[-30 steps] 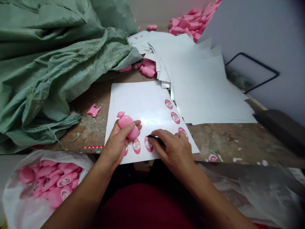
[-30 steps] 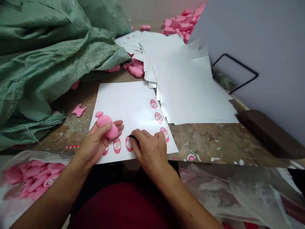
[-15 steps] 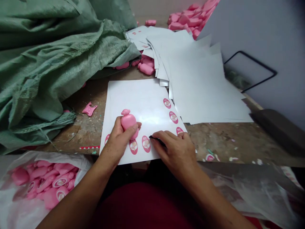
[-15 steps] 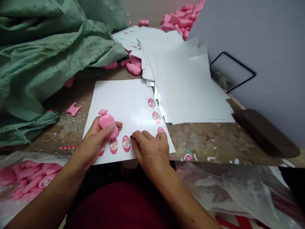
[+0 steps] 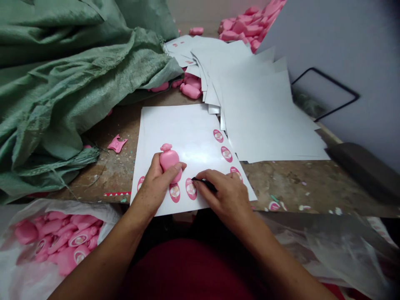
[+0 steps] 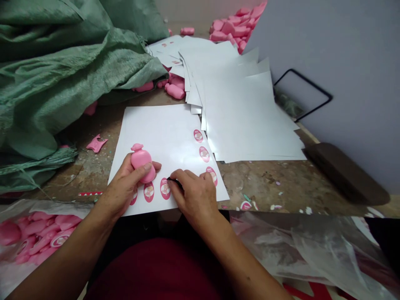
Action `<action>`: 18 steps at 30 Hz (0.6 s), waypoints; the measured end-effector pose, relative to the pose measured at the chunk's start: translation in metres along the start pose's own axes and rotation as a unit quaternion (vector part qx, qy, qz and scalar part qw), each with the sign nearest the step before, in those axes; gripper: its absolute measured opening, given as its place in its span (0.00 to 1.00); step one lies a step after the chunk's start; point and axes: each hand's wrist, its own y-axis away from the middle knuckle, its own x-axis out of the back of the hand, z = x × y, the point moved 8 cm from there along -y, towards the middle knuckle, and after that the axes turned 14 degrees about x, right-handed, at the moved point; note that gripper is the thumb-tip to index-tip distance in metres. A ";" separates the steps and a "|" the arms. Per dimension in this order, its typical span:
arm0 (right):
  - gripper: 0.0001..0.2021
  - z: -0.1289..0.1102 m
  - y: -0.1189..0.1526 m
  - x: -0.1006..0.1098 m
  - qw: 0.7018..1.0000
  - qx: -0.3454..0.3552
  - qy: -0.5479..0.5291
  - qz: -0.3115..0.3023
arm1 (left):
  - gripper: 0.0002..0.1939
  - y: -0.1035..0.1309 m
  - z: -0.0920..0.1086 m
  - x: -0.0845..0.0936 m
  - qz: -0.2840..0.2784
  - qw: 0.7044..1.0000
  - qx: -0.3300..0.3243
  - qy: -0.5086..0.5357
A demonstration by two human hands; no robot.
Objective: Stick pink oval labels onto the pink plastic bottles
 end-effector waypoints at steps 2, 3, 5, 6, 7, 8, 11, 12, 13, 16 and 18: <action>0.06 0.005 -0.001 -0.001 0.998 -0.011 -0.058 -0.005 | 0.22 0.000 0.001 0.000 0.000 1.000 0.000 0.004; 0.06 0.007 -0.001 0.000 0.997 -0.015 -0.069 -0.002 | 0.22 0.000 0.001 0.000 -0.001 1.000 0.000 0.009; 0.07 0.010 0.000 0.004 0.999 -0.015 -0.051 0.008 | 0.21 -0.001 0.000 0.000 0.000 1.000 0.000 0.021; 0.07 0.009 0.001 0.006 0.999 -0.009 -0.031 0.014 | 0.20 -0.001 -0.001 0.000 0.001 1.000 -0.001 0.027; 0.08 0.008 0.002 0.007 1.000 -0.001 -0.008 0.018 | 0.20 -0.002 -0.001 0.000 0.001 0.999 -0.003 0.032; 0.08 0.007 0.002 0.007 1.000 0.006 0.012 0.020 | 0.20 -0.002 -0.002 0.000 0.002 0.999 -0.005 0.035; 0.09 0.002 0.004 0.006 0.998 0.022 0.052 0.023 | 0.21 -0.002 -0.001 0.001 0.007 0.999 -0.013 0.034; 0.09 0.000 0.004 0.005 0.998 0.025 0.057 0.023 | 0.21 -0.002 -0.001 0.001 0.008 0.999 -0.013 0.033; 0.10 -0.001 0.004 0.004 0.998 0.028 0.060 0.022 | 0.22 -0.002 0.000 0.001 0.008 0.999 -0.013 0.034; 0.10 -0.004 0.002 0.003 0.997 0.032 0.075 0.018 | 0.23 -0.002 0.000 0.002 0.005 0.999 -0.016 0.034; 0.10 -0.005 0.001 0.003 0.995 0.032 0.094 0.016 | 0.23 -0.003 -0.001 0.002 0.003 0.999 -0.019 0.032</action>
